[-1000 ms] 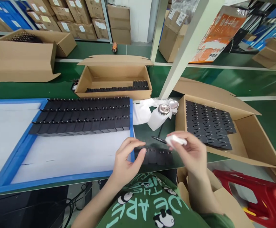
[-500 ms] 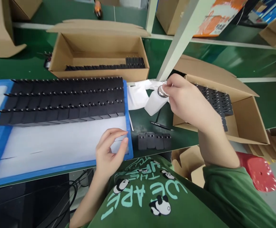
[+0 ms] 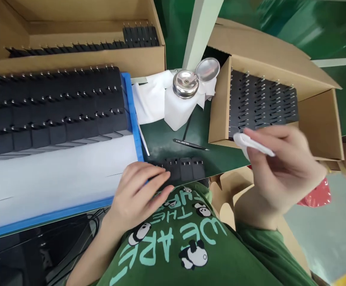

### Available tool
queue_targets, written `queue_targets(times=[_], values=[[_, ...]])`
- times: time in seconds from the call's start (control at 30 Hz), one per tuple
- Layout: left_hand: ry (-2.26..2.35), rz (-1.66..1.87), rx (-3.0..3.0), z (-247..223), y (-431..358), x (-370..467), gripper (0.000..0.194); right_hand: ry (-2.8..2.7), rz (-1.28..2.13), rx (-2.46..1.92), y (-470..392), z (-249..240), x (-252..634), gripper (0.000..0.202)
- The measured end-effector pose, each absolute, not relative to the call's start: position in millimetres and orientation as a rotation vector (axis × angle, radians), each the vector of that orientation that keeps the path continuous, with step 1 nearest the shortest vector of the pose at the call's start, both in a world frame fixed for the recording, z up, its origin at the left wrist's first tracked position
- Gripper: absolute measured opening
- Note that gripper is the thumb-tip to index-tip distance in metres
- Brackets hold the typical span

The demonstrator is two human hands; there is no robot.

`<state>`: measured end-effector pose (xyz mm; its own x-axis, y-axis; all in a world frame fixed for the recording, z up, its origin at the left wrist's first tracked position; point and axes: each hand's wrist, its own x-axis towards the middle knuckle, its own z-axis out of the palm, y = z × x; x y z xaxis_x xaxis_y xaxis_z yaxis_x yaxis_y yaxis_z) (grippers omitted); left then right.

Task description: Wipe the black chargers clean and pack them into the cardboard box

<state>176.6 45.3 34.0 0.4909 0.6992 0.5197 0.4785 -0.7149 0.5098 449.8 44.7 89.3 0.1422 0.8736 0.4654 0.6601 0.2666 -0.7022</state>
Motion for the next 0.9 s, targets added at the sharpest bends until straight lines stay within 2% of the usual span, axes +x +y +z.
queue_targets(times=[0.07, 0.17, 0.2, 0.27, 0.33, 0.37, 0.4, 0.53, 0.67, 0.9], values=[[0.834, 0.988, 2.554, 34.6, 44.0, 187.0, 0.027, -1.379, 0.402, -1.470, 29.9, 60.4, 460.0, 0.037], [0.746, 0.927, 2.666, 34.6, 44.4, 205.9, 0.022, -1.364, 0.664, -1.466, 20.3, 20.9, 466.2, 0.030], [0.797, 0.885, 2.688, 34.8, 45.9, 212.2, 0.026, -1.371, 0.702, -1.468, 19.5, 11.8, 465.5, 0.028], [0.945, 0.756, 2.712, 35.6, 51.0, 223.6, 0.047, -1.387, 0.748, -1.462, 20.6, 1.0, 461.0, 0.025], [1.029, 0.576, 2.738, 36.6, 57.8, 233.3, 0.069, -1.445, 0.746, -1.424, 24.4, -2.2, 455.1, 0.028], [1.026, 0.502, 2.757, 37.0, 61.3, 237.5, 0.074, -1.499, 0.719, -1.395, 26.7, -2.5, 452.5, 0.032], [1.010, 0.448, 2.775, 37.0, 64.5, 241.2, 0.073, -1.567, 0.682, -1.360, 28.9, -2.7, 450.5, 0.036], [0.981, 0.440, 2.778, 34.8, 72.2, 249.9, 0.049, -1.802, 0.511, -1.240, 30.8, -8.0, 448.3, 0.055], [1.004, 0.457, 2.732, 32.7, 72.6, 250.3, 0.046, -1.857, 0.420, -1.220, 17.9, -16.2, 451.5, 0.068], [1.004, 0.466, 2.710, 30.2, 71.7, 248.7, 0.040, -1.913, 0.493, -1.146, -14.7, -15.8, 457.1, 0.064]])
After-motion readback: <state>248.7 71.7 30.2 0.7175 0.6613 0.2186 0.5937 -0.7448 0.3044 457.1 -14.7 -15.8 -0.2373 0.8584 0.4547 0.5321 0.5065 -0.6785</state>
